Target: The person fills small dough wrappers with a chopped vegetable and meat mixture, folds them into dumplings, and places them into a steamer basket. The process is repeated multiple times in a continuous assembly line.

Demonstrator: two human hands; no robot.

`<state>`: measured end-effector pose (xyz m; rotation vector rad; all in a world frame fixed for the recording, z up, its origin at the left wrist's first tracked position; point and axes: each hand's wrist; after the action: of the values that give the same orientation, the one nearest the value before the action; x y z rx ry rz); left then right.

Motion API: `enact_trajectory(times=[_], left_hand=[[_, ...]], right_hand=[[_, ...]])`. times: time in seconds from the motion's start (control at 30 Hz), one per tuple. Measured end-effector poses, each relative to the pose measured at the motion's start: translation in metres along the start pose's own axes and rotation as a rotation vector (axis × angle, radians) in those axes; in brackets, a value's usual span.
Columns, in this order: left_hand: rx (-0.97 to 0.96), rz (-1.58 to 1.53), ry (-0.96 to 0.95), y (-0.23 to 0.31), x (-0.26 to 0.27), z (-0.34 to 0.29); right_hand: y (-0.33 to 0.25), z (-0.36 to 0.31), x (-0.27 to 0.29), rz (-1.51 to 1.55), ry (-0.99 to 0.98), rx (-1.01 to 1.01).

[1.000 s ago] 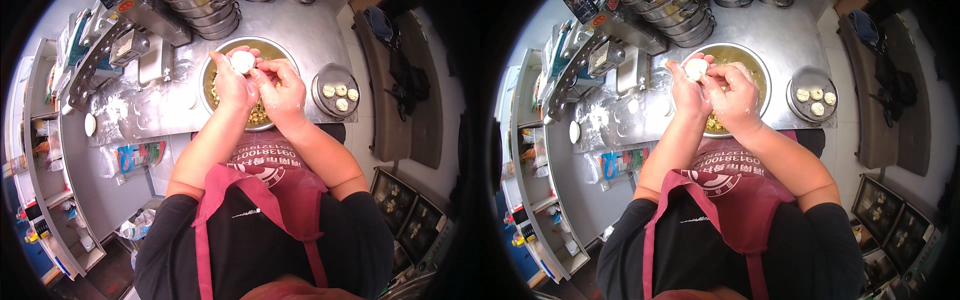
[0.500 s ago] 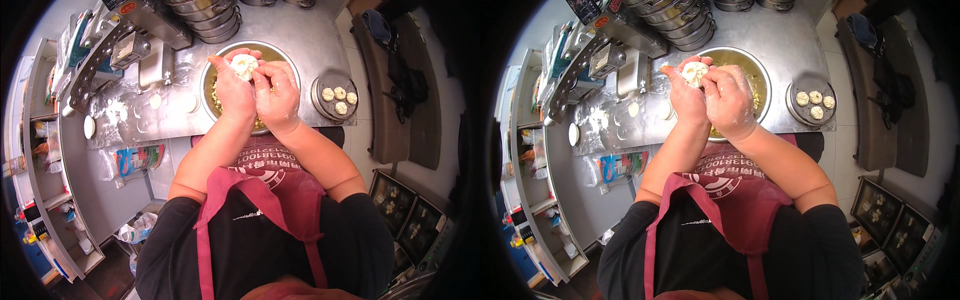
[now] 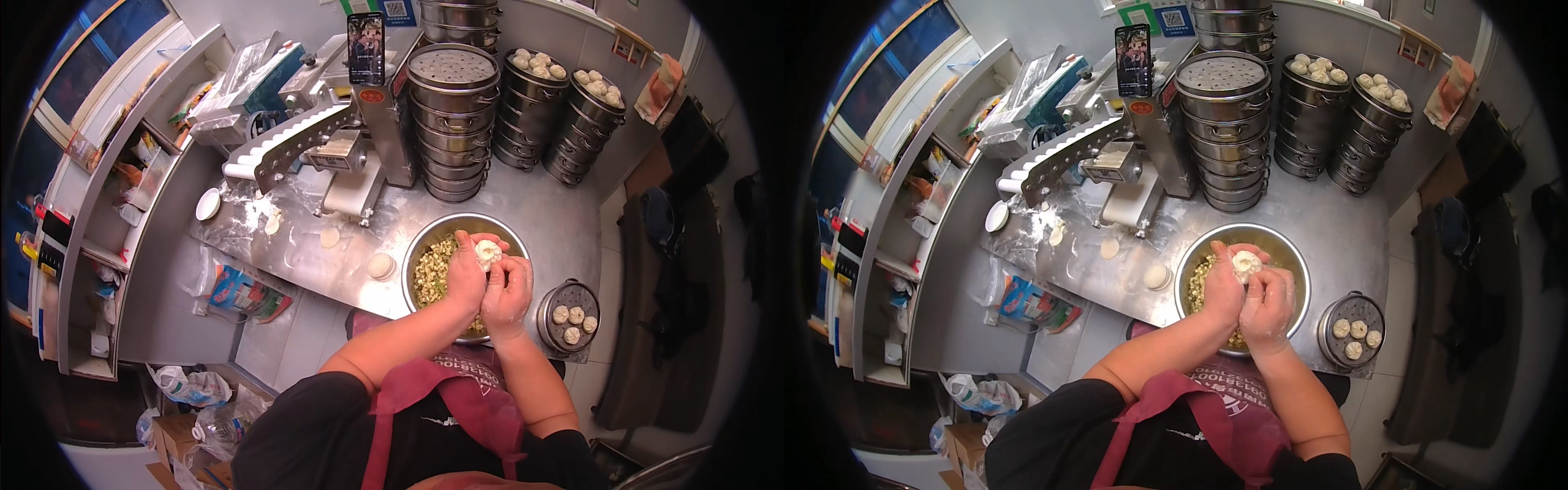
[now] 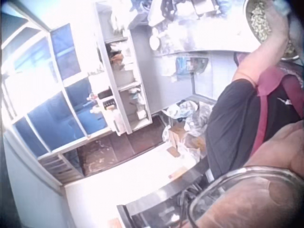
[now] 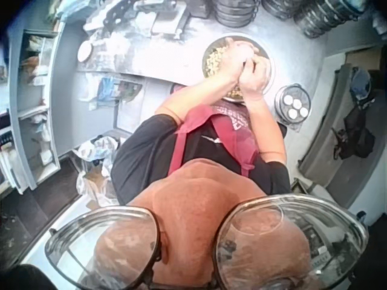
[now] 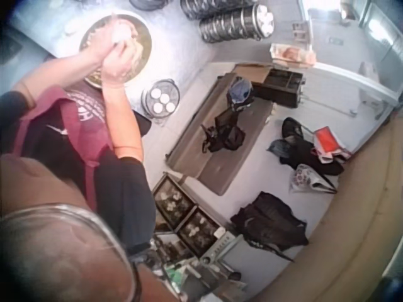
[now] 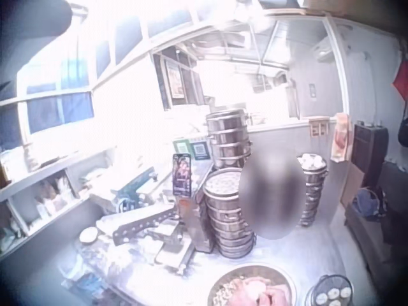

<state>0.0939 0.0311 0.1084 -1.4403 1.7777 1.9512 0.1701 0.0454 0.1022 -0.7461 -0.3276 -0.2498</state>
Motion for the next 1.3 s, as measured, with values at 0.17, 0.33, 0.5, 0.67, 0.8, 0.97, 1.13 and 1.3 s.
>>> enact_trajectory(times=[0.17,0.33,0.5,0.67,0.8,0.97,1.13,1.3], left_hand=[[0.107,-0.192,0.073,0.007,-0.003,-0.001],[0.266,-0.458,0.098,0.019,0.001,0.007],[0.399,-0.570,0.111,0.036,0.002,0.012],[0.381,-0.595,0.042,0.049,0.008,0.009],[0.399,-0.648,-0.017,0.050,0.011,0.008],[0.388,-0.593,0.000,0.050,0.010,0.008],[0.452,-0.420,0.001,0.041,0.007,0.007],[0.533,-0.120,0.010,0.017,0.017,0.001]], right_hand=[[-0.007,-0.006,0.002,0.040,0.006,0.014],[-0.011,-0.008,0.007,0.161,0.044,0.026],[-0.008,-0.006,0.012,0.183,0.053,-0.014],[-0.013,-0.009,0.016,0.214,0.018,-0.076],[-0.013,-0.007,0.017,0.194,0.026,-0.043],[-0.016,-0.001,0.022,0.185,0.007,-0.045],[-0.001,0.003,0.035,0.149,-0.050,-0.087],[0.019,0.010,0.058,0.077,-0.258,-0.057]])
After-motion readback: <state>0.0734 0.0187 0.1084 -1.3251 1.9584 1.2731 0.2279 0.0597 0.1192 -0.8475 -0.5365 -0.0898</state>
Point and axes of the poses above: each hand's wrist, its own z-axis towards the middle knuckle, its own x-axis out of the back of the hand, y = z × x, and after that the axes turned 7 degrees about -z, right-handed
